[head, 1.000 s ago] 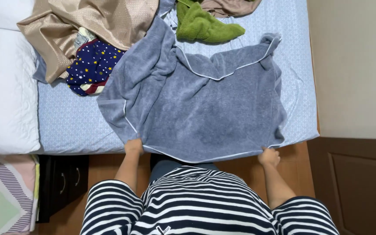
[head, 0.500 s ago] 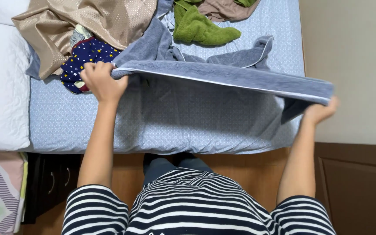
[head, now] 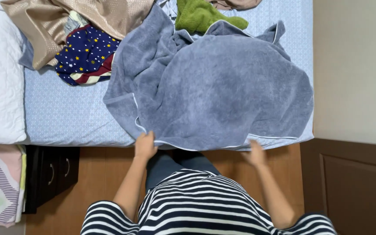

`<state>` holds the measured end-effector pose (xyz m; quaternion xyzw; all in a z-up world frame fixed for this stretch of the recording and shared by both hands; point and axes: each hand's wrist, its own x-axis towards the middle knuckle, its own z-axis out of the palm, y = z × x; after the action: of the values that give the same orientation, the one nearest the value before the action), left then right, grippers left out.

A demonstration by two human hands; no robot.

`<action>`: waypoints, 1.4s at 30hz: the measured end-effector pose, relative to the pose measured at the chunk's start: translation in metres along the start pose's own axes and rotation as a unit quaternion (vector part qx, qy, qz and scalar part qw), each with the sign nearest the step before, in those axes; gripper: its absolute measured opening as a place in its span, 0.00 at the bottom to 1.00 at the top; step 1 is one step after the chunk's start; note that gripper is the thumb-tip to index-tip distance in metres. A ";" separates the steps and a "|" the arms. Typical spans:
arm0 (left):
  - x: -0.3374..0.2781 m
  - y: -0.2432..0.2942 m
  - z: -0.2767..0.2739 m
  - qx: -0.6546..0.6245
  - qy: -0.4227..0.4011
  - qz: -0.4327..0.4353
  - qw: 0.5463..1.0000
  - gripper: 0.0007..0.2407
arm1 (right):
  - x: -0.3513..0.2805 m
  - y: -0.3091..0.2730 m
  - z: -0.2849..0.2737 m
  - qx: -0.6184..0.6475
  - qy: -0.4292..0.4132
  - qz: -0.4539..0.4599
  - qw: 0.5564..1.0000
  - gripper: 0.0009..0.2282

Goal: Hanging clothes hangers and folding a towel to place it in a closet.

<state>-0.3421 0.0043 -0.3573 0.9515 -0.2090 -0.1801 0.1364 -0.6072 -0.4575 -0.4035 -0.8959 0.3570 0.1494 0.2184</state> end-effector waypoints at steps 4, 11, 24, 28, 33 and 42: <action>0.008 0.081 -0.013 -0.015 0.037 0.137 0.990 0.22 | -0.062 -0.194 -0.012 0.003 -0.031 -0.258 0.966 0.48; 0.012 0.101 -0.036 -0.066 0.057 0.228 0.970 0.21 | -0.025 -0.264 0.064 0.267 -0.035 -0.205 0.941 0.22; 0.040 -0.061 -0.045 0.045 0.046 0.065 0.996 0.18 | -0.115 -0.299 -0.158 0.292 -0.124 -0.343 0.884 0.16; 0.053 -0.089 -0.092 0.000 0.192 0.063 0.979 0.15 | -0.100 -0.272 -0.130 0.188 -0.002 -0.300 0.935 0.15; 0.034 -0.081 -0.183 -0.007 0.352 0.143 0.925 0.24 | -0.045 -0.218 -0.036 -0.031 0.064 -0.181 0.981 0.14; 0.079 -0.183 -0.168 0.075 -0.096 -0.074 0.990 0.12 | 0.084 -0.127 -0.013 0.061 0.051 -0.020 0.997 0.16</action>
<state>-0.1439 0.1598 -0.2899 0.9502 -0.1635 -0.2637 0.0301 -0.4575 -0.4294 -0.3915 -0.8945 0.3578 0.0770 0.2569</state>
